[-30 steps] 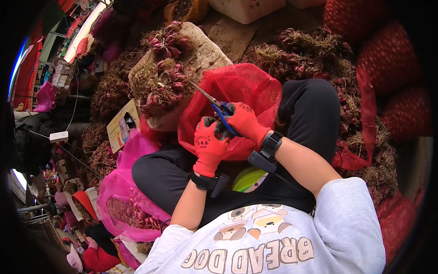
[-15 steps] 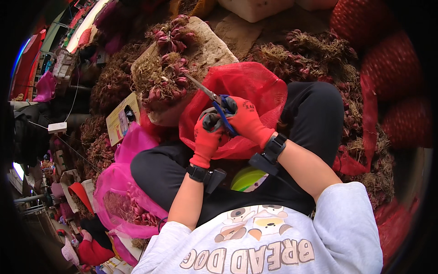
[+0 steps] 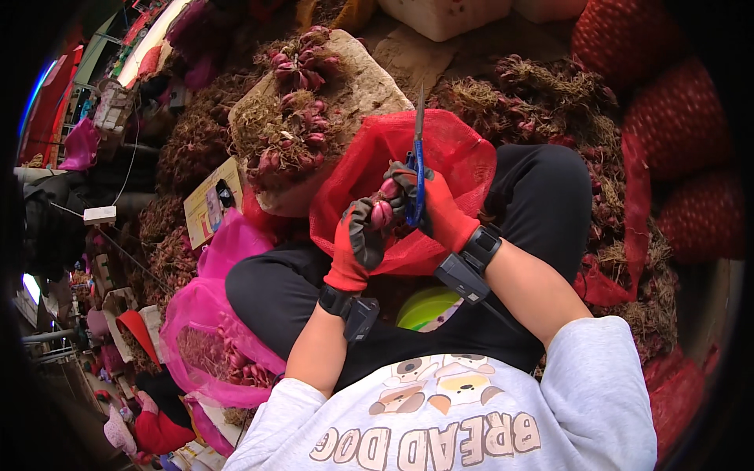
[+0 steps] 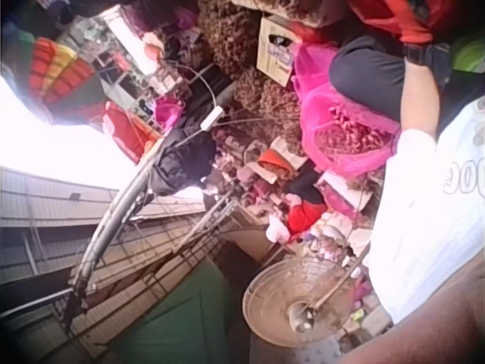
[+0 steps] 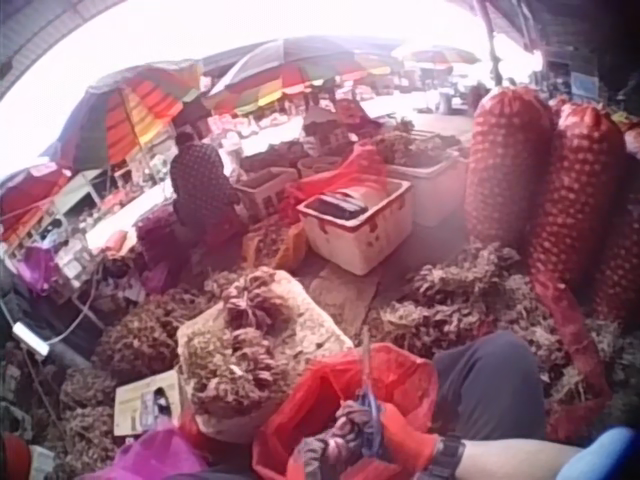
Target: Trim roots and stems of shallots using scissors and sort them into mesh bags.
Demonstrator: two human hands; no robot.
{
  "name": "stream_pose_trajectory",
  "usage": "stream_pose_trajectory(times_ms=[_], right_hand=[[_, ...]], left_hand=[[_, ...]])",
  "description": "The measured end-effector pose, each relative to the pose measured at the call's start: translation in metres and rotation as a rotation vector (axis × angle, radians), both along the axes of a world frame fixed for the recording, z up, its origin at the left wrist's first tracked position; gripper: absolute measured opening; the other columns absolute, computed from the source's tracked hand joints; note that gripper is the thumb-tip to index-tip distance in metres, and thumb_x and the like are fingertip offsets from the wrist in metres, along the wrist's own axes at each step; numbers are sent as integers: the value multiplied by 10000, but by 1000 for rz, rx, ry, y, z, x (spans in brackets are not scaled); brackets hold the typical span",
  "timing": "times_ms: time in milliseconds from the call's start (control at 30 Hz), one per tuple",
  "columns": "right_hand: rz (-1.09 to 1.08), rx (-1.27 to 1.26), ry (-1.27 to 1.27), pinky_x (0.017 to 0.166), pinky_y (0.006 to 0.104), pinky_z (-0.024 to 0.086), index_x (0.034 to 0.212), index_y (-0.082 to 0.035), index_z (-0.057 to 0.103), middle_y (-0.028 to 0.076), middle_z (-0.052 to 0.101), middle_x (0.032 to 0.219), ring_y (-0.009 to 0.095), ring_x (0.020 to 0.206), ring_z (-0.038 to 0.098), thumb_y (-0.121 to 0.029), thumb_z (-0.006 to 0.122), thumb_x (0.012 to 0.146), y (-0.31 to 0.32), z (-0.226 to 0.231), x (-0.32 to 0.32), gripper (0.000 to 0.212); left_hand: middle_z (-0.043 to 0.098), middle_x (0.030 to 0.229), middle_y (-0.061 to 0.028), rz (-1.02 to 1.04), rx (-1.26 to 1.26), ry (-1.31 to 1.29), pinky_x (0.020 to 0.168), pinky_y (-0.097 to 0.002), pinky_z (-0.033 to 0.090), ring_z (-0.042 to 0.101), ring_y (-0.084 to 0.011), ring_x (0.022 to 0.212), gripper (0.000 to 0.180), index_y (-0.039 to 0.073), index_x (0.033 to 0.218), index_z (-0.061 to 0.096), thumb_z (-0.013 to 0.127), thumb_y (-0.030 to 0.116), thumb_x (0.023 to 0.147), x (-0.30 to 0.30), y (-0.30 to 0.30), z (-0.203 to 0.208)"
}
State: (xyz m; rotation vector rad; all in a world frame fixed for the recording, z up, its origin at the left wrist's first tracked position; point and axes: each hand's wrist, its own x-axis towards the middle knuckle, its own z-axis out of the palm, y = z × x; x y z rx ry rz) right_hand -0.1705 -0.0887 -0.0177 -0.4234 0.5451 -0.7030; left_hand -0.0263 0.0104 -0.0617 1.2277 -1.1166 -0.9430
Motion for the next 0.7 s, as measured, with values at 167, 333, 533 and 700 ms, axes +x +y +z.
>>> stream_pose_trajectory(times_ms=[167,333,533,700], right_hand=[[-81,-256,109,683,298,554,1040,2,582,80,640,936,152,807,639,-126,626,868,-3,1,1,219],[-54,-335,78,716,302,549,1029,-2,587,78,640,944,153,852,637,-128,641,859,-7,11,1,219],[-75,-443,207,780,266,520,1010,-3,582,56,638,945,158,894,638,-130,654,850,10,17,1,217],[-88,-1074,620,684,334,472,978,-24,599,117,569,822,254,721,588,-115,654,827,24,36,-2,185]], left_hand=[[527,1075,-27,-34,340,1077,785,-229,467,514,-81,961,261,84,1208,442,465,128,952,-27,-5,67],[534,1019,-10,60,115,875,796,-223,474,527,-93,919,314,103,1239,434,510,189,947,-2,-7,39],[541,1009,-25,5,242,668,721,-212,462,524,-80,835,276,78,1198,468,509,120,929,-15,-4,40],[554,1019,-36,34,37,242,696,-248,468,540,-116,802,199,44,1101,509,490,28,904,-18,-1,63]])
